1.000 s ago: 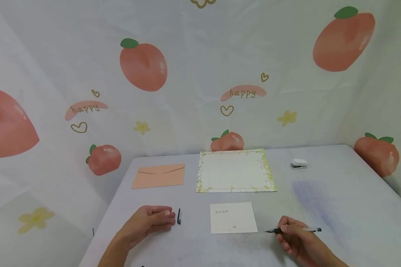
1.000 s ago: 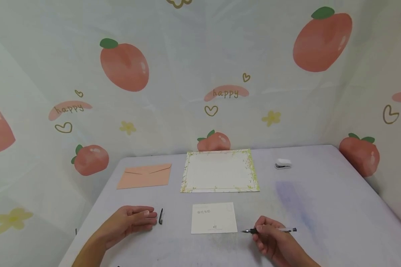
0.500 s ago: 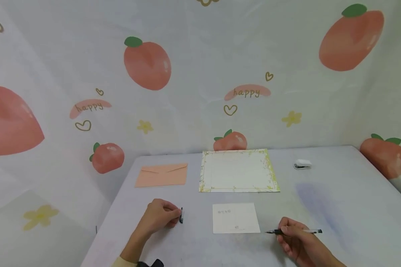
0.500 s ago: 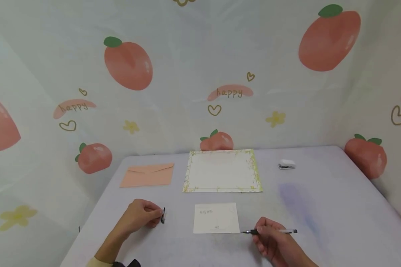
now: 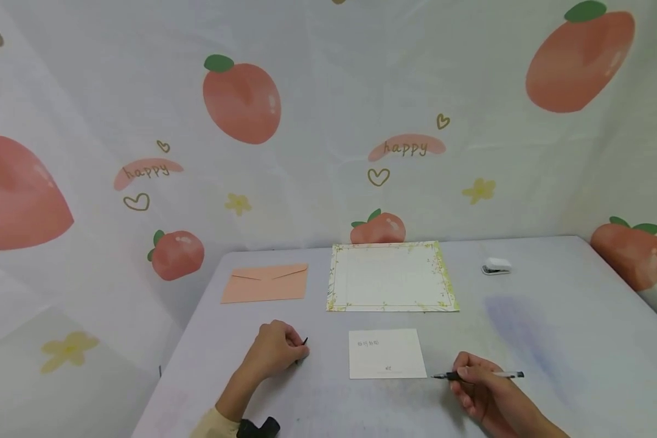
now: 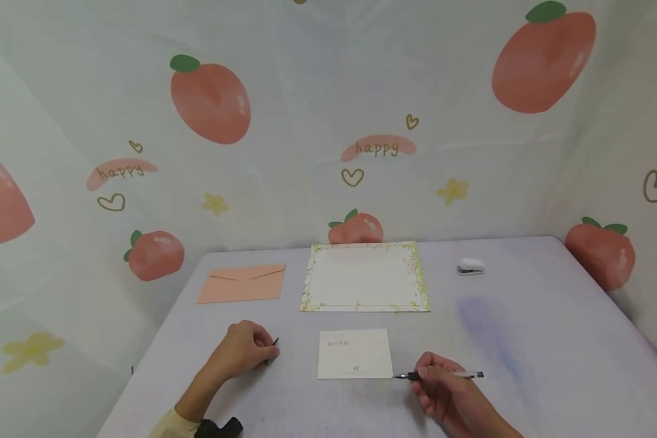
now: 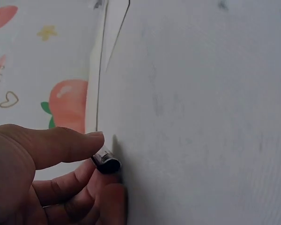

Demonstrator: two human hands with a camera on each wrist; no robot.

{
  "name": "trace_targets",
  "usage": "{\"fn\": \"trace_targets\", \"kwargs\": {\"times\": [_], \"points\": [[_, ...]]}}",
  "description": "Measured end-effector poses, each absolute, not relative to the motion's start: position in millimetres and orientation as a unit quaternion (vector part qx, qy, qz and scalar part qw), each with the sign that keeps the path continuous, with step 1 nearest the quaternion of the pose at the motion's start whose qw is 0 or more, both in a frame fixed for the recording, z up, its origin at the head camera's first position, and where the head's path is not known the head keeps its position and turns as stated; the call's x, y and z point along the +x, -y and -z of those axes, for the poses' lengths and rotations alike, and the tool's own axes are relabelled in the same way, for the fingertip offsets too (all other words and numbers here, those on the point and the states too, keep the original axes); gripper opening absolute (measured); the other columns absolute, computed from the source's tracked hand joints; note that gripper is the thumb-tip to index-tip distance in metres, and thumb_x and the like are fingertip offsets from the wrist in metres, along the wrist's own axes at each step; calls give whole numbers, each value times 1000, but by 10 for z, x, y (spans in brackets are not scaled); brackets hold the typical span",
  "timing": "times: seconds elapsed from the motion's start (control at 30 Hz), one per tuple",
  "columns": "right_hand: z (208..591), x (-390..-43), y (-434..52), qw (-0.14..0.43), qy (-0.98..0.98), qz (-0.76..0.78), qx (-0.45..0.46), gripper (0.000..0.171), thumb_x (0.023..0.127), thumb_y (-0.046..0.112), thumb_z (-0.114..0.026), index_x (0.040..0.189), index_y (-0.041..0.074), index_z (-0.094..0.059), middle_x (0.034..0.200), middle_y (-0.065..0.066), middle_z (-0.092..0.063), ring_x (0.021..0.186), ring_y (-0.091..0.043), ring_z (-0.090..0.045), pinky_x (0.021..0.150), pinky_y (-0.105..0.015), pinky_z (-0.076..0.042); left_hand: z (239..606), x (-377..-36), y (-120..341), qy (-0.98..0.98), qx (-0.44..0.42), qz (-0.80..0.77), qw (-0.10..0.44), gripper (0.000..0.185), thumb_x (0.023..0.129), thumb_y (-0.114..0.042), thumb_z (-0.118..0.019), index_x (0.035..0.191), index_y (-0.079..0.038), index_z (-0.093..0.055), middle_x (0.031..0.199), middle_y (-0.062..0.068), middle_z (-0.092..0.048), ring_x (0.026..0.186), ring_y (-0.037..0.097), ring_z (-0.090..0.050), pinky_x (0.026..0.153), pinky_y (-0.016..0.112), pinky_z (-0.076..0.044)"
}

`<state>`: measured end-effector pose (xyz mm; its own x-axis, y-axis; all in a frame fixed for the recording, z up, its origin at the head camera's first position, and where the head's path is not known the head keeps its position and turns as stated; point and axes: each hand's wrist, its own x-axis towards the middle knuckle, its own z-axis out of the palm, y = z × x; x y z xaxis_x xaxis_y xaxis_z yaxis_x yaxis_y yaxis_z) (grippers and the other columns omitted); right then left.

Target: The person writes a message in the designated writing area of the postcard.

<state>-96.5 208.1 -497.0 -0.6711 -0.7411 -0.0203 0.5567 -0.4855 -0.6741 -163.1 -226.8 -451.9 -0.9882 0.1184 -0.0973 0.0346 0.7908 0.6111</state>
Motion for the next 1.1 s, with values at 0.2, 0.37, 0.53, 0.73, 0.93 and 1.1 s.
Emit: {"fn": "trace_targets", "kwargs": {"times": [0.2, 0.37, 0.53, 0.73, 0.93, 1.1], "points": [[4945, -965, -2081, 377, -343, 850, -134, 49, 119, 11, -21, 112, 21, -68, 109, 4, -78, 88, -4, -71, 79, -16, -59, 4438, -1552, 2230, -933, 62, -344, 84, 15, 90, -9, -87, 89, -7, -73, 77, -1, -67, 71, 13, -60, 59, 24, -50], [4940, -966, -2075, 373, -343, 850, -142, 49, 118, 10, -20, 112, 20, -68, 108, 4, -78, 88, -4, -70, 77, -16, -57, 4339, -1452, 2163, -921, 93, -364, 105, 15, 91, -10, -87, 92, -8, -73, 82, -2, -68, 75, 14, -62, 61, 24, -53], [4941, -969, -2071, 369, -345, 850, -151, 49, 118, 10, -20, 113, 20, -68, 108, 5, -77, 86, -4, -67, 75, -16, -53, 4280, -1343, 2078, -896, 118, -401, 148, 12, 93, -12, -85, 96, -10, -73, 85, -3, -70, 73, 14, -65, 56, 25, -55], [4944, -963, -2059, 363, -367, 843, -149, 48, 118, 11, -22, 112, 20, -68, 103, 7, -73, 82, -5, -61, 74, -17, -53, 4268, -1239, 1986, -879, 148, -421, 169, 9, 93, -10, -85, 97, -11, -76, 83, -6, -71, 74, 10, -65, 63, 23, -53], [4967, -966, -2020, 360, -375, 841, -149, 47, 118, 10, -23, 113, 21, -68, 103, 7, -75, 82, -4, -63, 72, -17, -50, 4266, -1155, 1867, -847, 160, -465, 202, 9, 94, -9, -84, 99, -7, -77, 82, 0, -75, 64, 12, -68, 55, 24, -56], [4985, -963, -1963, 357, -380, 840, -148, 45, 117, 10, -25, 113, 21, -69, 103, 7, -77, 82, -3, -66, 71, -17, -47, 4288, -1114, 1764, -826, 167, -494, 215, 6, 94, -7, -83, 98, -10, -79, 83, 3, -78, 64, 10, -69, 56, 23, -57]]}}
